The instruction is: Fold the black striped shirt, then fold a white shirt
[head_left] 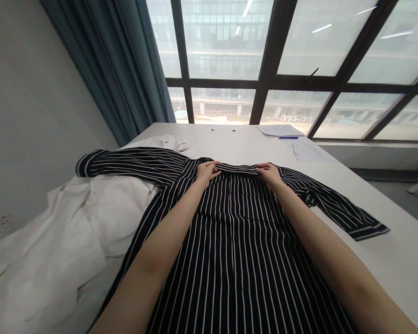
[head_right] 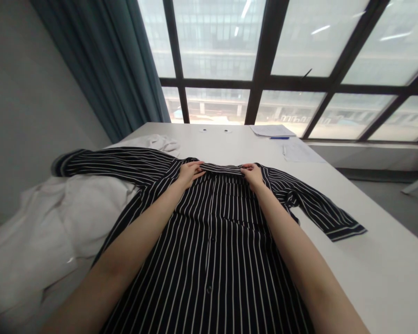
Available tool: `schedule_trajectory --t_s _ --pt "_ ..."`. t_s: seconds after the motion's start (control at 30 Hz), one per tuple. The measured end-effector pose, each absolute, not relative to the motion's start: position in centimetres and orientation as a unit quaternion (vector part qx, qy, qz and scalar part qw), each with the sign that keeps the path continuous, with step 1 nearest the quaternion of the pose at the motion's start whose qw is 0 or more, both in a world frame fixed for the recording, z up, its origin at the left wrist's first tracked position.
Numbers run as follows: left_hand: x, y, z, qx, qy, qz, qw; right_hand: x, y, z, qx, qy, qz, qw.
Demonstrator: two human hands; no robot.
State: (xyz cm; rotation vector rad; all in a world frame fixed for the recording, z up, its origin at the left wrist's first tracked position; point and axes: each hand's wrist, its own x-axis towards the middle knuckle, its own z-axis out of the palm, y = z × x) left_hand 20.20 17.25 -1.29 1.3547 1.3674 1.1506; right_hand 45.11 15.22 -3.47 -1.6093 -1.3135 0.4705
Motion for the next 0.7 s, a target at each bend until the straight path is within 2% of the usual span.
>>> schedule_trajectory --t_s 0.27,0.47,0.7 --pt "18.0 16.6 -1.0 0.687 0.606 0.288 0.278 46.6 13.0 -2.3 -0.697 -0.618 0.077 0.356" --pt "19.2 16.1 -0.3 0.753 0.596 0.252 0.118 43.8 13.2 -2.0 -0.681 -0.670 -0.012 0.294" --pt "19.0 16.5 -3.5 0.808 0.568 0.128 0.092 41.5 12.4 -5.5 -0.680 -0.703 -0.004 0.210"
